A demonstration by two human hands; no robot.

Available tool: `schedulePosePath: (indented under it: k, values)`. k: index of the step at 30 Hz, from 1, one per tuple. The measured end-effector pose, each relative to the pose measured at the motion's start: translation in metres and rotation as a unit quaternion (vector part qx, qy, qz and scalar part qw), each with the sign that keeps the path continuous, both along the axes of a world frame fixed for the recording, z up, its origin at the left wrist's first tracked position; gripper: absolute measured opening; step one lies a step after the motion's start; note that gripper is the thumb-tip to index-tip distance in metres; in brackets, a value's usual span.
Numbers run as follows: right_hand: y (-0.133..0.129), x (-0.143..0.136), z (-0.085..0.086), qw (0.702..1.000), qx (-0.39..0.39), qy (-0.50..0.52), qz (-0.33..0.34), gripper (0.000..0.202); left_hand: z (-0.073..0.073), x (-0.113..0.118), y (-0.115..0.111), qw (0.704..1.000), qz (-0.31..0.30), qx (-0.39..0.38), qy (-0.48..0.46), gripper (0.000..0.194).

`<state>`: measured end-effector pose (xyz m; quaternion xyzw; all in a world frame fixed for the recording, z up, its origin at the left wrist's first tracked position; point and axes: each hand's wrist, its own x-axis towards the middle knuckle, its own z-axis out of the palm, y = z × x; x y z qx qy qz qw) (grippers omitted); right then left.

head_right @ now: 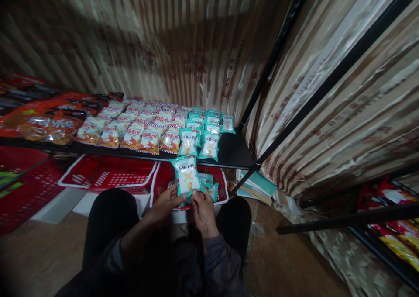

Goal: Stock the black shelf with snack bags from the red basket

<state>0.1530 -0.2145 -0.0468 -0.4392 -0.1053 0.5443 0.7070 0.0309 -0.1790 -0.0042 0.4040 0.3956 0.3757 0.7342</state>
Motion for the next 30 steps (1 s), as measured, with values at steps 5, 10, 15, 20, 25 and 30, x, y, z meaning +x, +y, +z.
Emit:
schedulePosePath:
  k: [5, 10, 15, 20, 25, 30]
  values:
    - [-0.002, -0.005, 0.001, 1.000, 0.006, -0.020, -0.003, 0.037, 0.018, 0.007, 0.008, 0.995, 0.093, -0.023, -0.031, 0.056]
    - [-0.001, -0.005, 0.003, 0.999, 0.005, -0.050, -0.016, 0.031, 0.025, 0.017, 0.020, 0.989, 0.136, -0.046, -0.046, 0.038]
    - [-0.001, -0.004, 0.009, 0.998, 0.005, -0.043, -0.047, 0.028, 0.033, 0.027, 0.027, 0.987, 0.135, -0.027, -0.086, 0.041]
    - [-0.002, -0.002, 0.012, 0.998, 0.004, -0.015, -0.066, 0.028, 0.039, 0.029, 0.036, 0.987, 0.145, -0.017, -0.074, 0.042]
    - [-0.004, 0.001, 0.011, 0.998, -0.009, -0.029, -0.062, 0.026, 0.047, 0.028, 0.042, 0.985, 0.166, -0.009, -0.050, 0.031]
    - [-0.006, 0.001, 0.014, 0.998, -0.009, -0.009, -0.063, 0.026, 0.055, 0.031, 0.046, 0.977, 0.204, -0.011, -0.054, 0.026]
